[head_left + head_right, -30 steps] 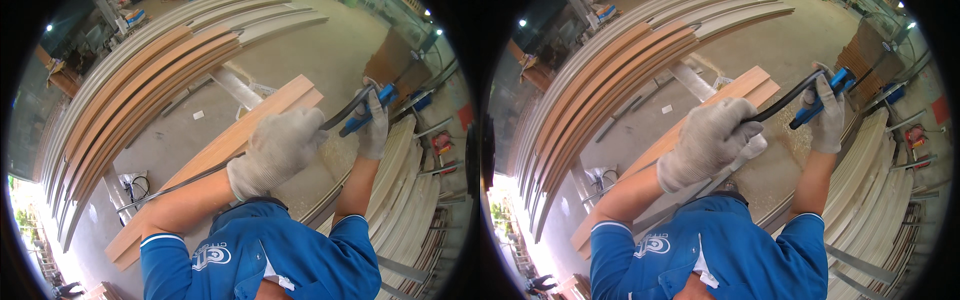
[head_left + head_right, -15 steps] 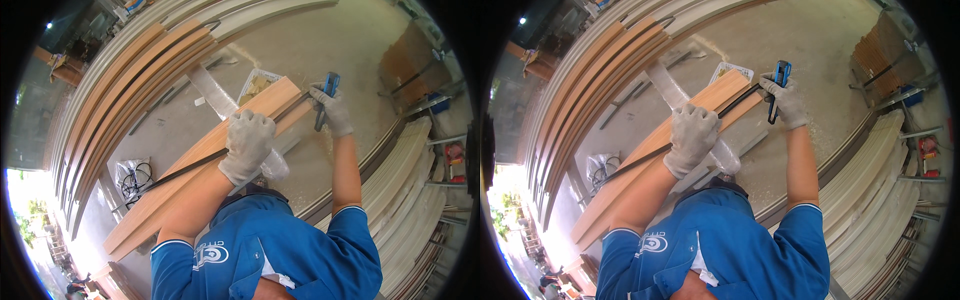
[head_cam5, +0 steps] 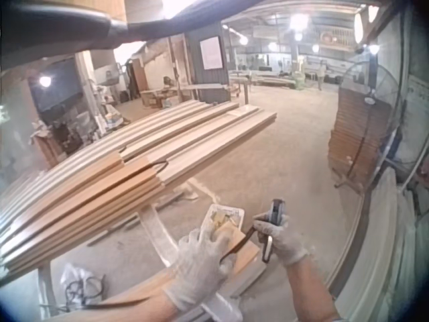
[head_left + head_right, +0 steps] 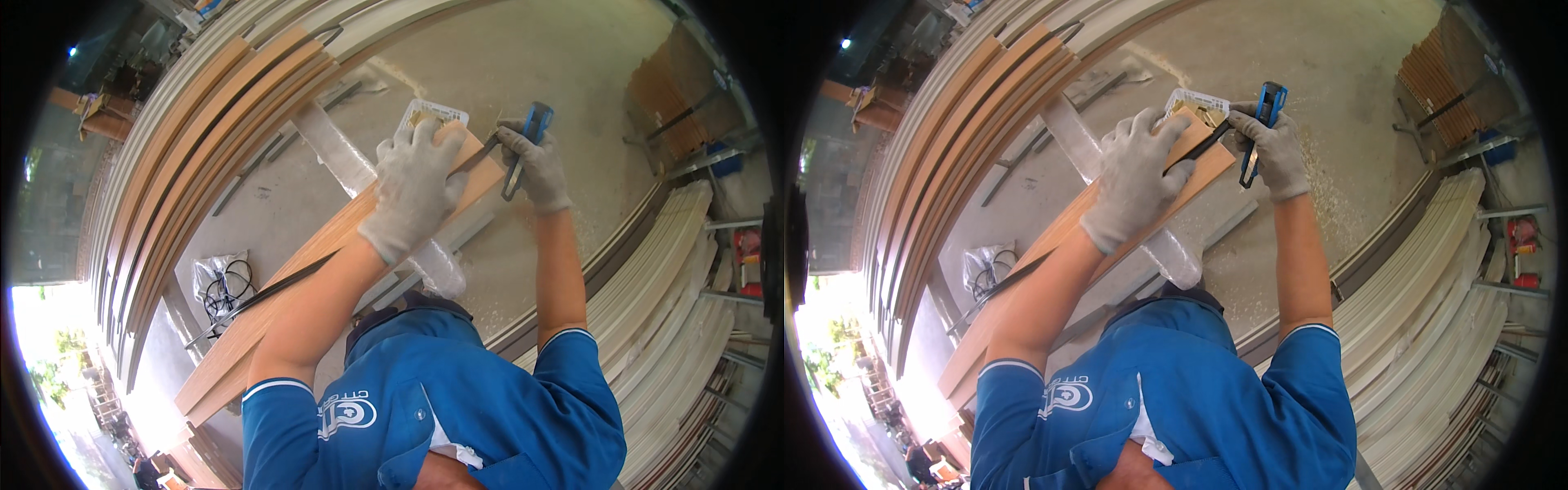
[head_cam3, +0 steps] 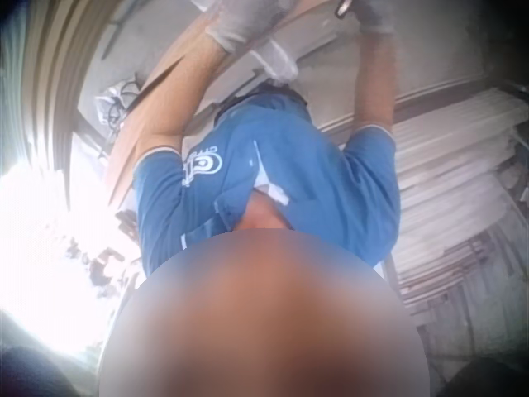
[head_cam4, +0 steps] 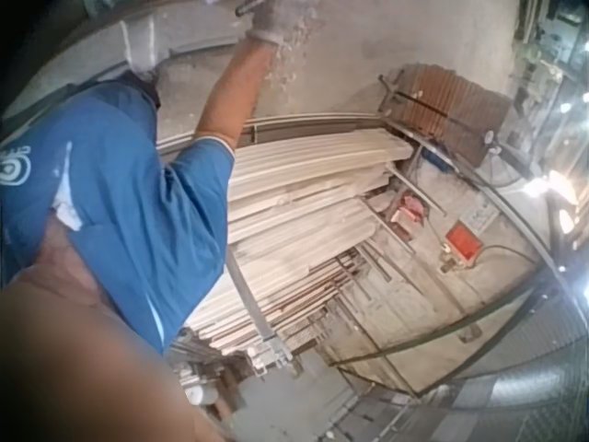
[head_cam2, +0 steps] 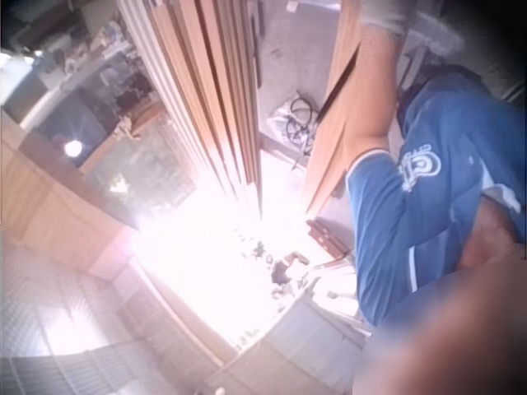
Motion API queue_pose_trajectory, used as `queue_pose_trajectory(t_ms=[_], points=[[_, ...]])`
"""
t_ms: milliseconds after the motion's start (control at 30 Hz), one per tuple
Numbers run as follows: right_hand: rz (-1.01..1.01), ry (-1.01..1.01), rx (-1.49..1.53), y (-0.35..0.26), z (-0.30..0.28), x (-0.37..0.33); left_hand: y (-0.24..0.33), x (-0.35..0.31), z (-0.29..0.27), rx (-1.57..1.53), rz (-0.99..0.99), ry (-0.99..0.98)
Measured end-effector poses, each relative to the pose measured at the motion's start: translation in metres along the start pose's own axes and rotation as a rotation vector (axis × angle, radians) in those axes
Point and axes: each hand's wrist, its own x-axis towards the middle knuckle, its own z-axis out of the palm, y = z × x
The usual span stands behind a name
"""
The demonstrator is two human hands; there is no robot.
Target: The person inserts a black rubber seal into a groove on a wooden plank using a blue plastic tool. They repeatedly tap the tool to push the seal along the groove, then flip the plank to work on the opposite side.
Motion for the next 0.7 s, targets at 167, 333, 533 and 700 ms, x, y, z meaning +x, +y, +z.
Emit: queue_pose_trajectory(t_ms=[167, 333, 533, 700], points=[[-0.012, -0.031, 0.001, -0.002, 0.001, 0.000, -0.006, 0.030, 0.012, -0.122, -0.076, -0.352], [-0.027, 0.007, -0.012, 0.000, 0.000, -0.002, -0.002, 0.031, 0.019, 0.001, -0.052, -0.334], [-0.011, 0.037, -0.101, -0.007, 0.002, -0.005, 0.004, 0.035, 0.019, 0.048, -0.074, -0.357], [-0.061, 0.104, -0.464, -0.032, -0.017, -0.040, -0.006, 0.029, 0.013, -0.076, -0.101, -0.327]])
